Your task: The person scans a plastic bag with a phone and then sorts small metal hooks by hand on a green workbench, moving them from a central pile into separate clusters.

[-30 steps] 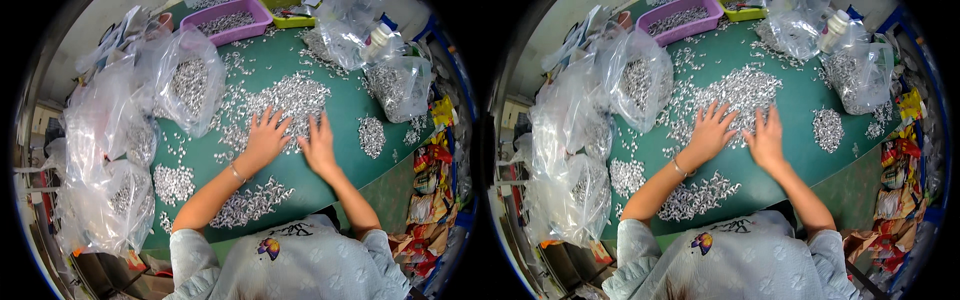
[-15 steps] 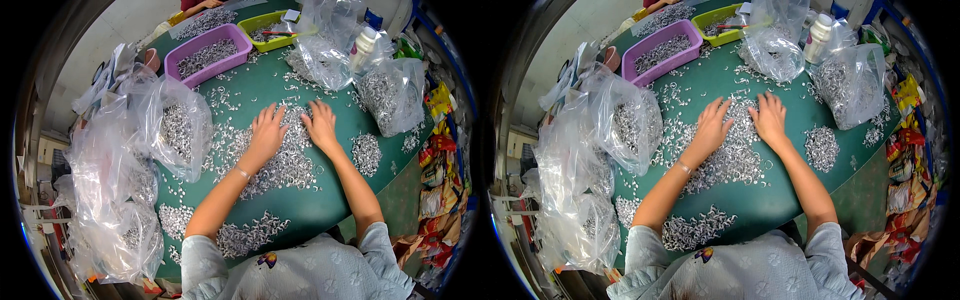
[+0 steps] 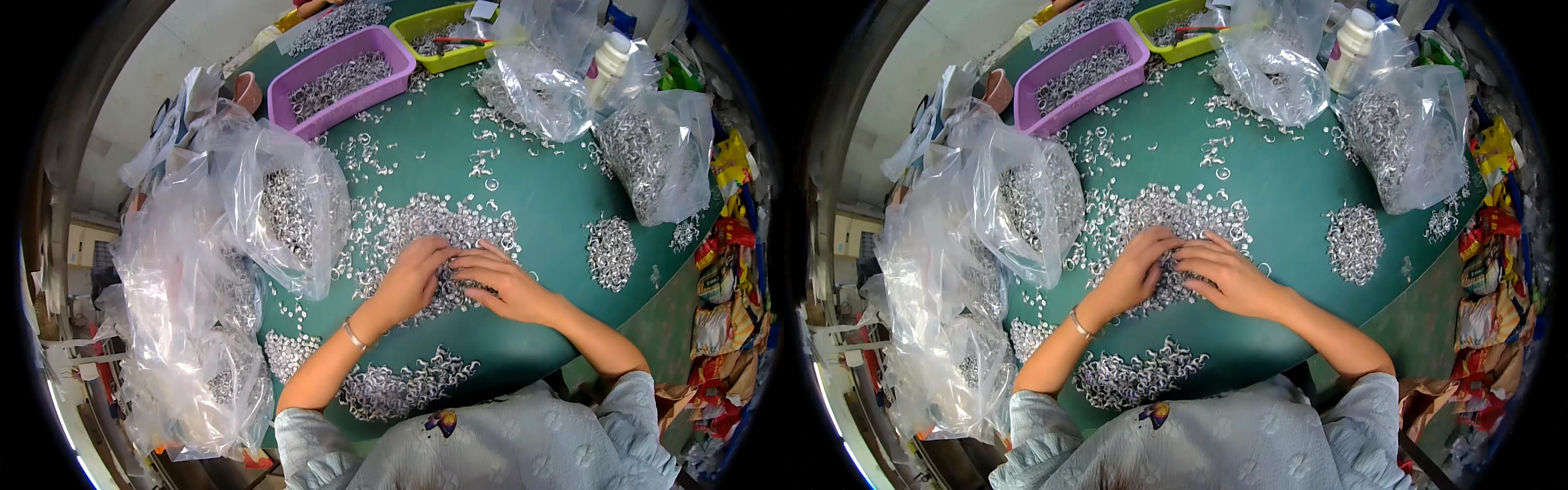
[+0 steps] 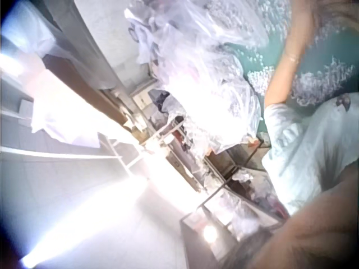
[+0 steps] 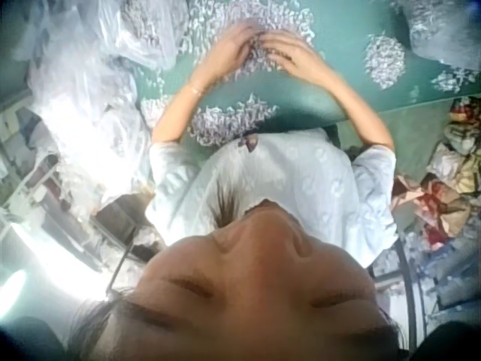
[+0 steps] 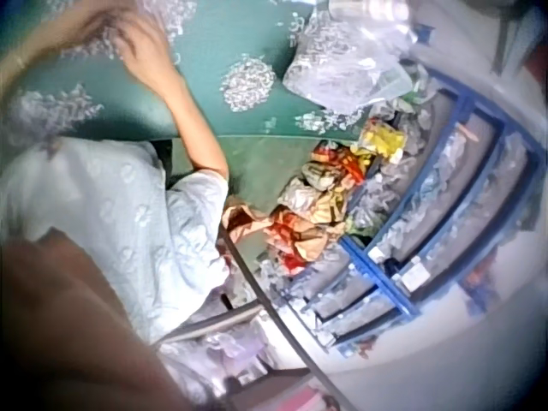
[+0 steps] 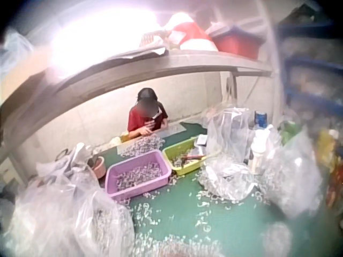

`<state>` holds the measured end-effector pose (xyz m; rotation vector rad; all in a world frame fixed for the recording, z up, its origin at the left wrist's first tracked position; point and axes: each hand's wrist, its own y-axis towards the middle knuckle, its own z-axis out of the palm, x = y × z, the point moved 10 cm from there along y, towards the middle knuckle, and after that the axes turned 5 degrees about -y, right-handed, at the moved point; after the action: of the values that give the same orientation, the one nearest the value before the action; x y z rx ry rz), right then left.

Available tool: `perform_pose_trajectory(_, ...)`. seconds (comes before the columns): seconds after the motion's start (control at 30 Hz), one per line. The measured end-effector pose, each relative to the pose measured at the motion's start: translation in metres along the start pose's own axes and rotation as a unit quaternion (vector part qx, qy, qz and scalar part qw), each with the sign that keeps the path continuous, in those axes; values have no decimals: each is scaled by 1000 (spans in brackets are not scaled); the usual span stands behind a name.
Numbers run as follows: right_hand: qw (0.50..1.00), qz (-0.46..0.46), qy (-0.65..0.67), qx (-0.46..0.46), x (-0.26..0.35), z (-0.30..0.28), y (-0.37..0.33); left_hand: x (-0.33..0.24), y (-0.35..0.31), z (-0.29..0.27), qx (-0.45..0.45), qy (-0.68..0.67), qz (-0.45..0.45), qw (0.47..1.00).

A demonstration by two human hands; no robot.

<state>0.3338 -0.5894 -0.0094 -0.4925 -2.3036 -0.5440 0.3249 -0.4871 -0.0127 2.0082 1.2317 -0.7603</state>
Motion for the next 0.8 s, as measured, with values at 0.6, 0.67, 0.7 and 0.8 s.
perform_pose_trajectory(0.6, 974, 88, -180, -104, -35, -31, 29, 10, 17, 12, -55, 188, -41, 980)
perform_pose_trajectory(0.67, 972, 111, -189, -84, -38, -27, 31, 9, 6, 9, -53, 148, -39, 987)
perform_pose_trajectory(0.7, 973, 105, -183, -89, -35, -28, 32, 2, -1, 8, -52, 144, -28, 988)
perform_pose_trajectory(0.8, 974, 111, -143, -139, -34, -44, 20, -17, -17, 3, -67, 144, -16, 987)
